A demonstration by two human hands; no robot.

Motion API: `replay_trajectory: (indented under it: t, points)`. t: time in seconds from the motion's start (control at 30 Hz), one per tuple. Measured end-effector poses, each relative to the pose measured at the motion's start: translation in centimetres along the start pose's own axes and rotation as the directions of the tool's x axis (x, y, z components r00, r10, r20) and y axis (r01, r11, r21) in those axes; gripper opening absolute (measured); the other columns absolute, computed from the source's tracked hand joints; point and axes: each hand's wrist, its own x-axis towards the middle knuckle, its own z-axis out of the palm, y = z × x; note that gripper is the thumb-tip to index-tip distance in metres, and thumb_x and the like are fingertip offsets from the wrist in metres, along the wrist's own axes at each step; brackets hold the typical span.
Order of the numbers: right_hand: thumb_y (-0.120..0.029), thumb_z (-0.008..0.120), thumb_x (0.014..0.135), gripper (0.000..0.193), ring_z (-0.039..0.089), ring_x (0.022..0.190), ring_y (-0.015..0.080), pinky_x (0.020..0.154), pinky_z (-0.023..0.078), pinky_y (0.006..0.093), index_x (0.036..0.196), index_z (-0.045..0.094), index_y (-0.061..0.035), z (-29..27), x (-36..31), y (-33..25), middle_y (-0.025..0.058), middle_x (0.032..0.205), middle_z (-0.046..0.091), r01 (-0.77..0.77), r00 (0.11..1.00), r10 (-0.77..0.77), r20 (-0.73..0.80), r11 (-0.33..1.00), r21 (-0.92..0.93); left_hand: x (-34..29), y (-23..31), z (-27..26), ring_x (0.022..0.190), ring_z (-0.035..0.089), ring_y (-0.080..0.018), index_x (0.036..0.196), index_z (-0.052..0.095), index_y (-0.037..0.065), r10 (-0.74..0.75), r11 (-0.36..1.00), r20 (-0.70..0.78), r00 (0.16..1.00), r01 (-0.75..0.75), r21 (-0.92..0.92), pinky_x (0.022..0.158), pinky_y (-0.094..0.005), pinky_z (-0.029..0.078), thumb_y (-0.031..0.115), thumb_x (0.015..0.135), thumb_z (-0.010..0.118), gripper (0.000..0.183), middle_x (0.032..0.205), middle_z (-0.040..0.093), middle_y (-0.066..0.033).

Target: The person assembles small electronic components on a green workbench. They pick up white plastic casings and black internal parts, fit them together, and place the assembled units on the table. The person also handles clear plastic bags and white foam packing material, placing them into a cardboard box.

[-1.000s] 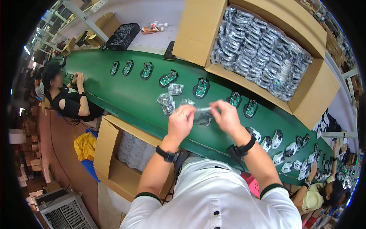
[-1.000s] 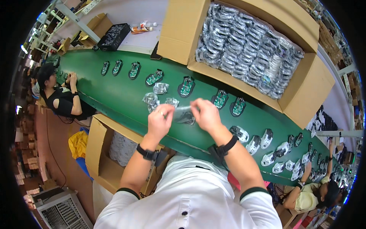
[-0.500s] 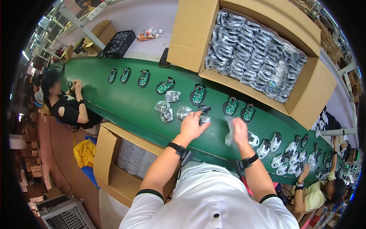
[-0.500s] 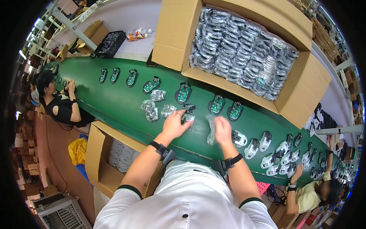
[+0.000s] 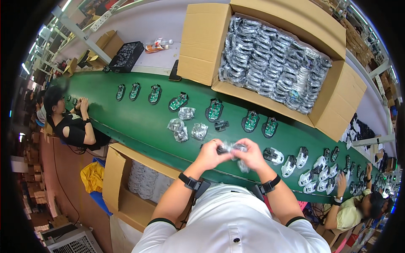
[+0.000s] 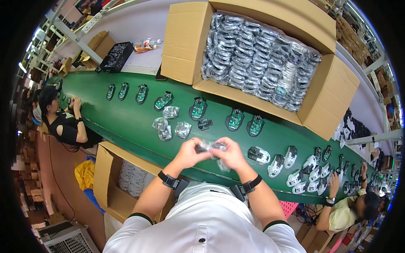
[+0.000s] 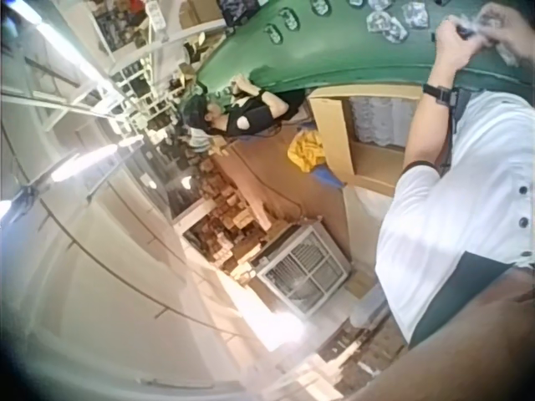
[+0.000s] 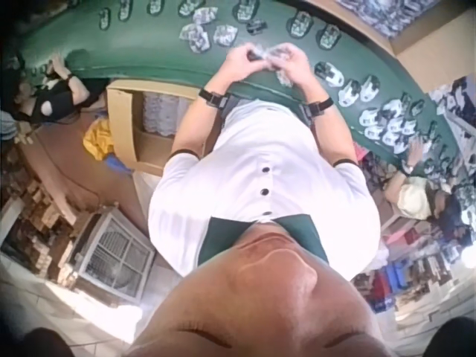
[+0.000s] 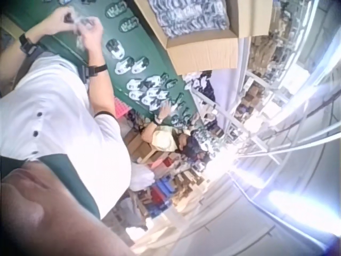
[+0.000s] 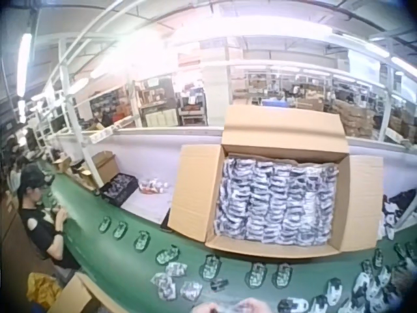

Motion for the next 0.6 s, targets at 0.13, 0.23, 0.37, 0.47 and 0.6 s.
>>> replay_trajectory:
  t: [0.13,0.23,0.37,0.47,0.6]
  points:
    - [-0.018,0.075,0.091,0.019,0.056,0.059,0.0055,0.053,0.045,0.0234,0.093,0.065,-0.0027,0.8,0.6,-0.1,0.0003,0.073,0.064,-0.226,0.971,0.229,-0.063,0.973,0.055,-1.3,0.8,-0.5,0.067,0.060,-0.0069,0.097,0.066,0.002,-0.100,0.990,-0.301,0.948,0.063,-0.129,0.061,-0.0253,0.050,0.013,0.087,0.079,0.020,0.082,0.067,0.0001]
    - [-0.016,0.070,0.094,0.014,0.055,0.062,0.0043,0.056,0.044,0.0226,0.094,0.065,-0.0026,1.6,0.2,-0.1,-0.0002,0.073,0.064,-0.236,0.968,0.244,-0.051,0.962,0.135,-1.8,-1.1,-0.5,0.073,0.060,-0.0069,0.099,0.065,0.002,-0.118,0.963,-0.360,0.925,0.019,-0.267,0.065,-0.0242,0.050,0.010,0.090,0.075,0.016,0.090,0.067,-0.0010]
    - [-0.015,0.068,0.095,0.013,0.058,0.073,0.0056,0.063,0.046,0.0224,0.102,0.066,-0.0034,1.1,0.5,0.8,0.0007,0.081,0.065,-0.048,0.993,0.048,-0.103,0.999,0.004,-2.6,-1.2,-1.3,0.080,0.060,-0.0063,0.107,0.067,0.001,-0.045,0.900,-0.183,0.982,-0.039,-0.433,0.072,-0.0235,0.050,0.009,0.095,0.069,0.015,0.094,0.068,-0.0003]
    - [-0.015,0.068,0.095,0.018,0.062,0.081,0.0101,0.069,0.049,0.0245,0.108,0.070,-0.0036,1.8,-0.4,-1.9,0.0044,0.092,0.069,0.028,1.000,-0.027,-0.012,0.991,0.131,-3.0,-1.2,-1.6,0.084,0.060,-0.0064,0.113,0.068,-0.001,0.023,0.918,-0.129,0.991,-0.072,-0.389,0.075,-0.0243,0.050,0.009,0.097,0.065,0.019,0.096,0.068,0.0006]
    - [-0.013,0.069,0.093,0.020,0.069,0.091,0.0202,0.079,0.055,0.0302,0.110,0.074,-0.0032,1.5,0.6,0.1,0.0120,0.110,0.072,0.338,0.938,-0.345,0.016,0.907,-0.253,-2.4,-0.8,-0.9,0.087,0.064,-0.0112,0.111,0.073,0.002,0.005,0.933,-0.167,0.986,-0.065,-0.355,0.078,-0.0265,0.051,0.011,0.097,0.066,0.018,0.099,0.072,-0.0037]
